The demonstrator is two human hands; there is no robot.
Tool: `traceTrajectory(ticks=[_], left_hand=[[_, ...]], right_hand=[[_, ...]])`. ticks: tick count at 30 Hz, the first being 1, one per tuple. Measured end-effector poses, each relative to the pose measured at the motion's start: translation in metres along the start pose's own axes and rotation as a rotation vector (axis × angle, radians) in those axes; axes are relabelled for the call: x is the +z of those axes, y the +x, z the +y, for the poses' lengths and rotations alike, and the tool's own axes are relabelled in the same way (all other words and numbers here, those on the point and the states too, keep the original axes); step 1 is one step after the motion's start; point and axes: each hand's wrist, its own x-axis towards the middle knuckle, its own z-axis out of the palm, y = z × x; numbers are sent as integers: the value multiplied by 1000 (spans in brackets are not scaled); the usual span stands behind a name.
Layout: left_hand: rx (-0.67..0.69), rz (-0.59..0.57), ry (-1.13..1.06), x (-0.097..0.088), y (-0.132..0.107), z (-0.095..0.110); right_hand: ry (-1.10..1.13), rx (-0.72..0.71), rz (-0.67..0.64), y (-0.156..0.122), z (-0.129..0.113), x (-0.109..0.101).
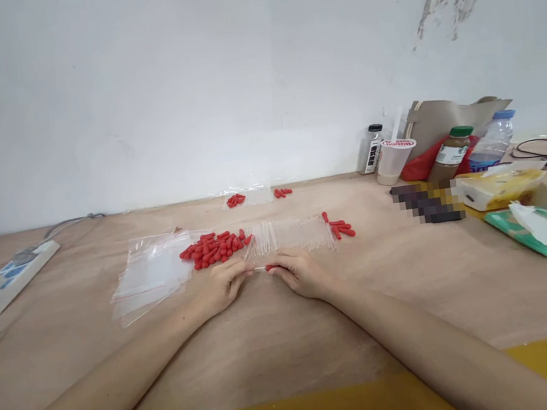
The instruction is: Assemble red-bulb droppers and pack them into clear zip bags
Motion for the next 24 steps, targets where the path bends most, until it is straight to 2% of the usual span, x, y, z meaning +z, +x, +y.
traceTrajectory(ticks=[5,9,17,24], left_hand=[[50,-14,41,-1,0,1],[101,-44,132,-5,0,6],[83,-63,191,-3,2,8],[100,-47,201,1,3,8]], right_hand=[[-65,-22,3,-2,0,0],[-118,-59,-58,-2,0,0],[-296,-76,-145,1,-1,-2],[-376,-78,-170,6,-2,-1]])
